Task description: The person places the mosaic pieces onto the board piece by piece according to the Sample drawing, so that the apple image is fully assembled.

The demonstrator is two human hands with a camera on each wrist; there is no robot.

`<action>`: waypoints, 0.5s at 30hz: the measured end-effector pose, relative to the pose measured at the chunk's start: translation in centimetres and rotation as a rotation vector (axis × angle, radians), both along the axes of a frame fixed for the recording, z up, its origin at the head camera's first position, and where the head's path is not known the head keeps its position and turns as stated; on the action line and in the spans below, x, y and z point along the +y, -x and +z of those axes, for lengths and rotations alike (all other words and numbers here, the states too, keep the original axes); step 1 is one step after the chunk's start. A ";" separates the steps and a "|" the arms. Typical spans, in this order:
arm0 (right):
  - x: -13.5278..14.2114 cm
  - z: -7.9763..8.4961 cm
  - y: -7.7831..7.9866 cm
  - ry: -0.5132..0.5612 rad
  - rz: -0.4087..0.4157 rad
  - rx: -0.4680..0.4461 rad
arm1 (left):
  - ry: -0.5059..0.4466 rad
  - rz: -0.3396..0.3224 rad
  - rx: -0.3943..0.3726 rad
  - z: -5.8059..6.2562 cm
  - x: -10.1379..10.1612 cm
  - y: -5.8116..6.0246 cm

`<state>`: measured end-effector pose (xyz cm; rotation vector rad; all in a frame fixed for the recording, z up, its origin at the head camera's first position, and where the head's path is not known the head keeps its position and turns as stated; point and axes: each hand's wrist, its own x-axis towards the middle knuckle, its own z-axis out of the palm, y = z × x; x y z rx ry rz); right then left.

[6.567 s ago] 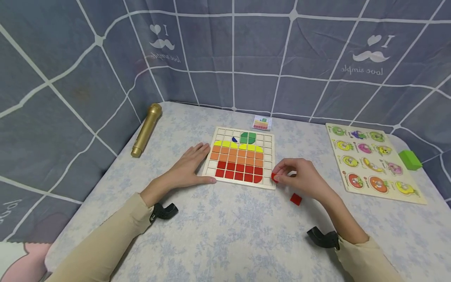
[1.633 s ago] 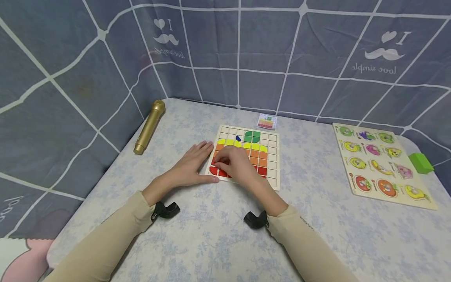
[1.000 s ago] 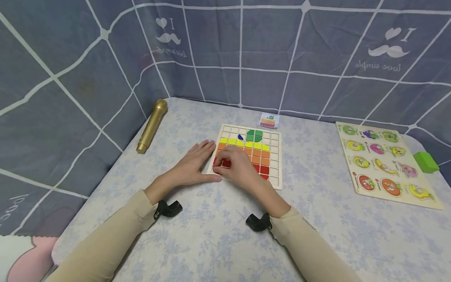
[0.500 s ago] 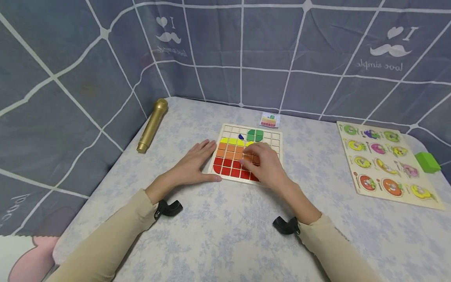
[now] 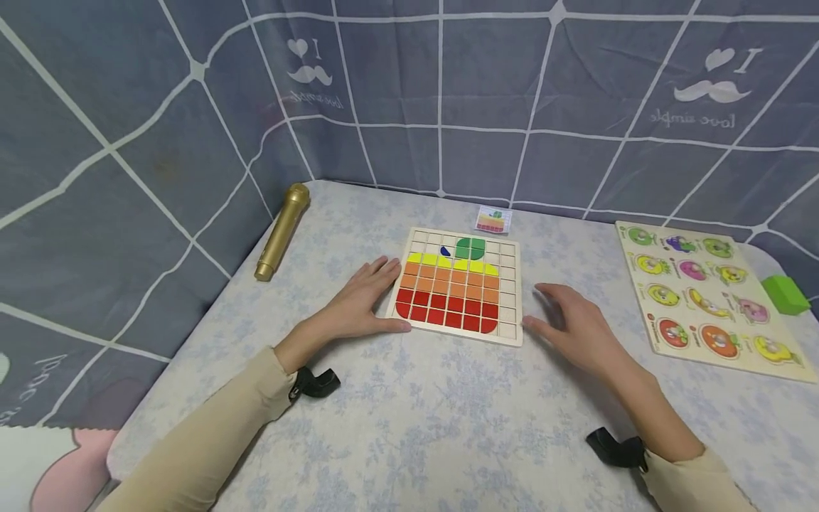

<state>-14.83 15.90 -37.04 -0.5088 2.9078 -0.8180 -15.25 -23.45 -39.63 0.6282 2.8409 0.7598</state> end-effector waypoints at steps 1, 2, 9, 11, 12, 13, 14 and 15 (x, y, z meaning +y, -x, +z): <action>0.5 0.0 -0.3 -0.007 -0.006 -0.005 | 0.001 -0.004 0.003 0.0 0.1 0.1; 0.9 0.1 -0.4 -0.018 -0.015 -0.008 | 0.001 -0.010 0.003 0.0 0.3 0.1; 2.4 0.1 -0.1 -0.071 -0.040 0.084 | 0.020 -0.001 0.002 0.5 -0.1 -0.1; 2.7 0.1 0.1 -0.096 -0.045 0.127 | 0.019 -0.001 0.008 0.7 -0.4 -0.1; 2.8 0.0 0.2 -0.112 -0.049 0.145 | 0.016 -0.001 0.011 0.7 -0.5 -0.1; 3.0 0.0 0.3 -0.127 -0.053 0.161 | 0.012 -0.002 0.015 0.7 -0.6 -0.2; 3.1 -0.1 0.3 -0.145 -0.057 0.175 | 0.003 -0.002 0.018 0.7 -0.7 -0.2; 3.2 -0.1 0.4 -0.162 -0.061 0.183 | -0.004 0.001 0.021 0.6 -0.9 -0.3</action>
